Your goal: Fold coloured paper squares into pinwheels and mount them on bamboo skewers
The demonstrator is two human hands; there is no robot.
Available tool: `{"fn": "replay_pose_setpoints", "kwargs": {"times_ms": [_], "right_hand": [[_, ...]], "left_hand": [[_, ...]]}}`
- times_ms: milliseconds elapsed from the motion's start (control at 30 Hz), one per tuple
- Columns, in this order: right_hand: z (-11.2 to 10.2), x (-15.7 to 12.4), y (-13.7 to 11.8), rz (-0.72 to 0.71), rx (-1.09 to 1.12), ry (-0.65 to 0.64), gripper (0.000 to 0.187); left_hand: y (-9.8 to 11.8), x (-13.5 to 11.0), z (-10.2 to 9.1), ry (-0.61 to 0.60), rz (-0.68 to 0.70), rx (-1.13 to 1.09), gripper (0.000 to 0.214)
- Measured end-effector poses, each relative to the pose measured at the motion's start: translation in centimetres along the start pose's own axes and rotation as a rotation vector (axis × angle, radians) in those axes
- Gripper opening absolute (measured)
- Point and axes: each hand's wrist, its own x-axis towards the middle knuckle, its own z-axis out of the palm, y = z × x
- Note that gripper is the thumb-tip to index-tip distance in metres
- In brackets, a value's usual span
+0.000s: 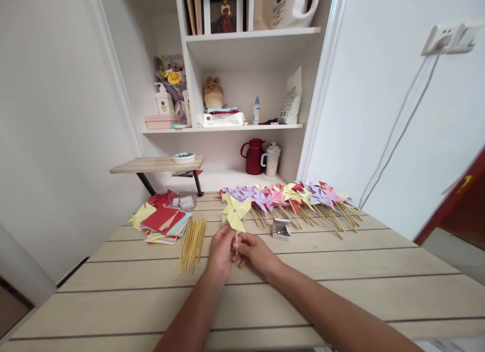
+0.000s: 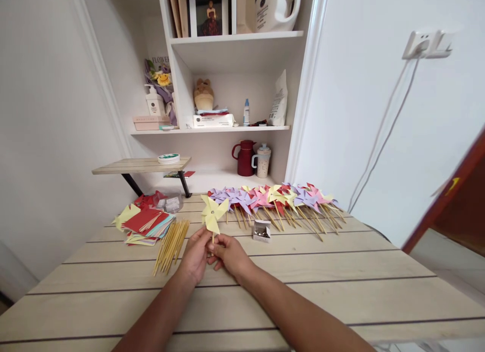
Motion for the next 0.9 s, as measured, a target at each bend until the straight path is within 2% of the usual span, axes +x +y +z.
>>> {"fn": "replay_pose_setpoints", "kwargs": {"times_ms": [133, 300, 400, 533, 767, 900], "right_hand": [[-1.3, -0.1, -0.9, 0.063, 0.051, -0.017, 0.041], [-3.1, 0.3, -1.0, 0.137, 0.016, -0.074, 0.028], [-3.5, 0.4, -0.8, 0.133, -0.017, -0.145, 0.028], [-3.5, 0.2, -0.8, 0.123, -0.06, -0.193, 0.032], [-3.4, 0.1, -0.7, 0.115, -0.138, -0.229, 0.032], [-3.3, 0.0, -0.8, 0.121, -0.168, -0.243, 0.033]], "left_hand": [[0.1, 0.7, -0.8, 0.126, 0.301, 0.311, 0.029], [0.8, 1.3, -1.9, 0.431, 0.847, 0.822, 0.025], [1.0, 0.8, -1.8, 0.401, 1.069, 1.033, 0.028], [0.9, 0.2, -1.2, 0.306, 1.124, 1.144, 0.031], [1.3, 0.6, -1.7, 0.402, 1.007, 1.139, 0.034], [1.4, 0.7, -1.8, 0.391, 0.985, 1.17, 0.034]]}}
